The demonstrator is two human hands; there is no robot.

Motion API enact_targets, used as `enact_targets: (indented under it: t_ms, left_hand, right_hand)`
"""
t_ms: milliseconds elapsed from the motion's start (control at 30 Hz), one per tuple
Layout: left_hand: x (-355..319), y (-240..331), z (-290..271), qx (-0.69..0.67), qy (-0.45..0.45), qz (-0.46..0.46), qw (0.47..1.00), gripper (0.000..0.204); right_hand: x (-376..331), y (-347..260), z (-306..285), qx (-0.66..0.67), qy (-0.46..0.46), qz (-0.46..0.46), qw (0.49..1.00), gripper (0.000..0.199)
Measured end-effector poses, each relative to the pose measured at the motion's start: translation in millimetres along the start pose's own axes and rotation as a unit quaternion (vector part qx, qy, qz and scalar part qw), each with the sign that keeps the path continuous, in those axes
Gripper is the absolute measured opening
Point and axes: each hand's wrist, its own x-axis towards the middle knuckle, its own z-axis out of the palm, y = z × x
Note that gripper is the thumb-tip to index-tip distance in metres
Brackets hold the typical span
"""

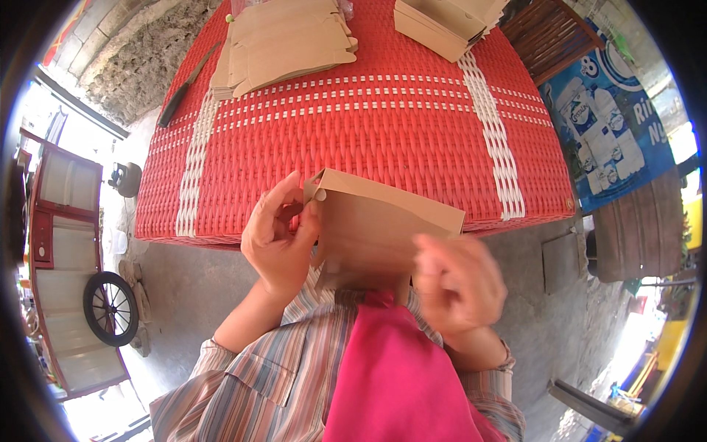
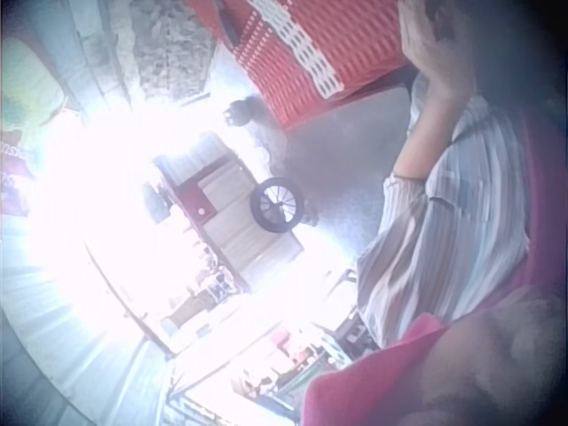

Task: The person assembles flat cardboard pieces into small rectangular boxes by hand. They fold the sides and tuck the tabs into slots to form the box structure, then stack the completed boxes on a red woven mat.

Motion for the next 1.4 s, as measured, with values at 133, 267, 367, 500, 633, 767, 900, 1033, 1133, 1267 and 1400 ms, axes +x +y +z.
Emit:
enact_targets:
  t_ms: [133, 267, 367, 500, 633, 767, 900, 1033, 1133, 1267, 1400]
  left_hand:
    - [7.1, -1.6, 1.8, -0.091, 0.011, -0.048, 0.995, 0.031]
    - [6.1, 5.3, 4.2, -0.075, 0.003, -0.008, 0.997, 0.027]
    - [7.8, 7.7, 2.6, -0.020, 0.004, 0.049, 0.999, 0.024]
    - [31.0, 24.7, -11.4, 0.085, -0.013, 0.150, 0.985, 0.022]
    - [71.6, 32.9, -19.3, 0.163, -0.078, 0.239, 0.954, 0.020]
    - [90.9, 24.3, -24.0, 0.125, -0.214, 0.141, 0.959, 0.013]
    - [80.9, 14.8, -22.0, 0.165, -0.298, 0.015, 0.940, 0.021]
    - [60.6, 15.0, -18.2, 0.144, -0.341, 0.009, 0.929, 0.019]
    - [54.6, 13.3, -17.1, 0.139, -0.324, 0.057, 0.934, 0.018]
    - [54.4, 12.9, -16.0, 0.116, -0.338, 0.061, 0.932, 0.018]
    - [53.2, 11.5, -18.0, 0.132, -0.330, 0.049, 0.934, 0.019]
  right_hand:
    - [35.4, 2.5, -19.6, -0.112, -0.066, 0.027, 0.991, 0.031]
    - [34.1, 13.3, -10.2, 0.032, -0.168, 0.079, 0.982, 0.033]
    - [29.6, 12.7, -7.4, 0.095, -0.172, 0.113, 0.974, 0.028]
    - [33.2, 4.2, -7.2, 0.120, -0.178, 0.131, 0.968, 0.030]
    - [28.4, -0.6, 6.3, 0.128, -0.174, 0.133, 0.967, 0.034]
    - [25.2, -1.4, 9.1, 0.154, -0.196, 0.196, 0.948, 0.037]
    - [19.1, -1.1, 14.0, 0.108, -0.238, 0.210, 0.942, 0.032]
    - [27.6, 8.7, 8.8, 0.042, -0.340, 0.218, 0.914, 0.032]
    - [40.3, 8.3, 20.7, 0.059, -0.326, 0.225, 0.917, 0.032]
    - [39.0, 15.1, 35.8, 0.016, -0.271, 0.147, 0.951, 0.025]
    - [38.9, 19.0, 42.2, 0.038, -0.245, 0.131, 0.960, 0.016]
